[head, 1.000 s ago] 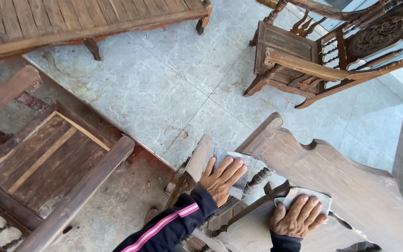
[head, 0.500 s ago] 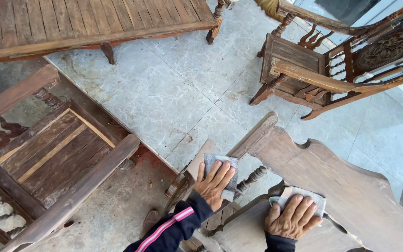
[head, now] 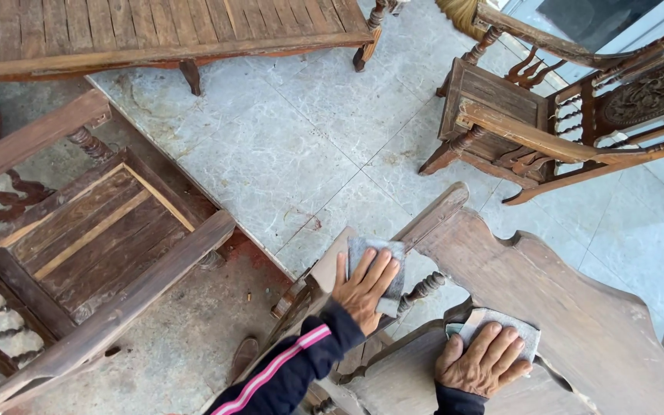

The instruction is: Sanding the wooden surface of a chair using sandpaper.

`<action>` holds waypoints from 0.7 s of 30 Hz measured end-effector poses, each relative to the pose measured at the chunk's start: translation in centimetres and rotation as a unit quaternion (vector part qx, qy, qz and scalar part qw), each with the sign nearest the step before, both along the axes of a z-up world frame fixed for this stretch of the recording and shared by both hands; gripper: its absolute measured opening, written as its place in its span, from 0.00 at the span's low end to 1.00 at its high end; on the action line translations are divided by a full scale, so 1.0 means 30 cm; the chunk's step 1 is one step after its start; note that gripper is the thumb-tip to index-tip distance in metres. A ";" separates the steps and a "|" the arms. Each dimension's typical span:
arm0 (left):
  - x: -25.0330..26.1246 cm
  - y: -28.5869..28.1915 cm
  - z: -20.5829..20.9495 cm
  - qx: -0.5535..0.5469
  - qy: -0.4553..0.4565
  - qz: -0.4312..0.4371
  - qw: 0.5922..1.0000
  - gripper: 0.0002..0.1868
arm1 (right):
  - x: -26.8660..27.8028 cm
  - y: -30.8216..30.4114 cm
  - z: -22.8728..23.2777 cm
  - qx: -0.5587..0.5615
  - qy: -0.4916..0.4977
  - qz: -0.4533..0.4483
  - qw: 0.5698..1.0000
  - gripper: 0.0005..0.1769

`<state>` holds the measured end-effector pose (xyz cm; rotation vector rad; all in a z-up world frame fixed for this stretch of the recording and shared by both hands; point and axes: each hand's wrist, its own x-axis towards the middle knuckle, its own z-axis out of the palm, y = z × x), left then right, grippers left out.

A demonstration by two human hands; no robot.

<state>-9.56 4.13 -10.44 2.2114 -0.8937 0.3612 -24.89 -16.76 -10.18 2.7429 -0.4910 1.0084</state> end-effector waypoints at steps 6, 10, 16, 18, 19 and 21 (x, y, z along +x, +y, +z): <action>0.194 -0.157 0.279 0.051 -0.024 0.033 0.998 0.51 | 0.004 0.007 0.010 0.010 0.004 -0.009 1.000 0.40; 0.208 -0.146 0.309 -0.074 0.011 0.014 0.997 0.55 | -0.002 0.004 0.000 0.019 0.018 -0.016 1.000 0.40; -0.086 0.040 -0.260 -0.048 -0.062 0.061 0.995 0.36 | -0.008 -0.004 -0.006 0.006 0.020 -0.004 1.000 0.42; -0.115 0.020 -0.313 -0.055 -0.088 0.107 0.989 0.35 | -0.005 -0.002 0.005 0.024 0.023 -0.008 0.999 0.42; -0.076 -0.010 -0.184 -0.057 -0.088 0.107 0.989 0.35 | -0.016 -0.008 0.002 0.022 0.023 -0.007 0.999 0.42; 0.027 -0.056 0.078 -0.006 0.067 0.007 0.998 0.40 | -0.008 -0.010 -0.006 0.011 0.013 0.007 1.000 0.42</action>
